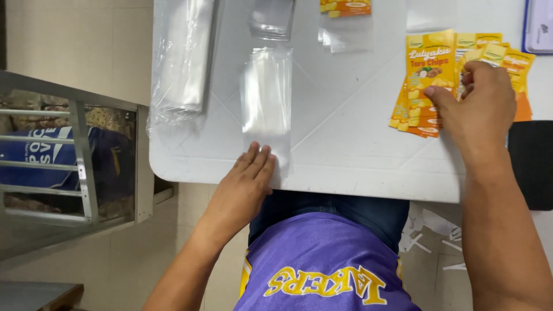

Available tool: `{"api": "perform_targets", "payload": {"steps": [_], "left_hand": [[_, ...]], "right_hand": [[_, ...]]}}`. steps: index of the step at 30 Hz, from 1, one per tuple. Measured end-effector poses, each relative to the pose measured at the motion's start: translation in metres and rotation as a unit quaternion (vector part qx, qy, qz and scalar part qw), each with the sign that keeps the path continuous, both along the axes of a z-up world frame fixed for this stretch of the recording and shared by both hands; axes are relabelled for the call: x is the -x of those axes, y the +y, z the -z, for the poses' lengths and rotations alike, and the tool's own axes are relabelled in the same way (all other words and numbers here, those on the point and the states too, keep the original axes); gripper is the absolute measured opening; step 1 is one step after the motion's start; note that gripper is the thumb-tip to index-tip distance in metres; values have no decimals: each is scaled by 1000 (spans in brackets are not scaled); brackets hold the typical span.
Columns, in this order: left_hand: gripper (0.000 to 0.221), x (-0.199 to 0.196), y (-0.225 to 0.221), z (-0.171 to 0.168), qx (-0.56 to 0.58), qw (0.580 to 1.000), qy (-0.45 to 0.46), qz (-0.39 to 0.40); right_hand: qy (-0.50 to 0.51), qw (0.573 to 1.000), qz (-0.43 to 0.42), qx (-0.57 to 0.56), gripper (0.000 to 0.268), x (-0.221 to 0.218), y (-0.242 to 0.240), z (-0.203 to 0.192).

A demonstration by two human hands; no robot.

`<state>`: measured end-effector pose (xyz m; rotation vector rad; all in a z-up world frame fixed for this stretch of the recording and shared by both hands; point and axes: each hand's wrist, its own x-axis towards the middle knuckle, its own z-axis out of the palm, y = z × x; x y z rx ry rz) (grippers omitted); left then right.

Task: Peeling adhesive labels from a sheet and sticking them onto clear plastic envelopes.

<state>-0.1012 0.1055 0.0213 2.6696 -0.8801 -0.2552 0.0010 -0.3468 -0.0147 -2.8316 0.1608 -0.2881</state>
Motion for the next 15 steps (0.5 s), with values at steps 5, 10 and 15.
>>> {"api": "perform_targets", "payload": {"steps": [5,10,15], "left_hand": [[41,2,9,-12,48,999,12,8],[21,-7,-4,-38,159,970,-168,-77],[9,-7,-31,-16,144,953,-243,-111]], "right_hand": [[12,990,61,-123,51,-3,6,-10],[-13,986,84,-146,29,5,-12,2],[2,988,107,-111,55,14,-20,4]]}}
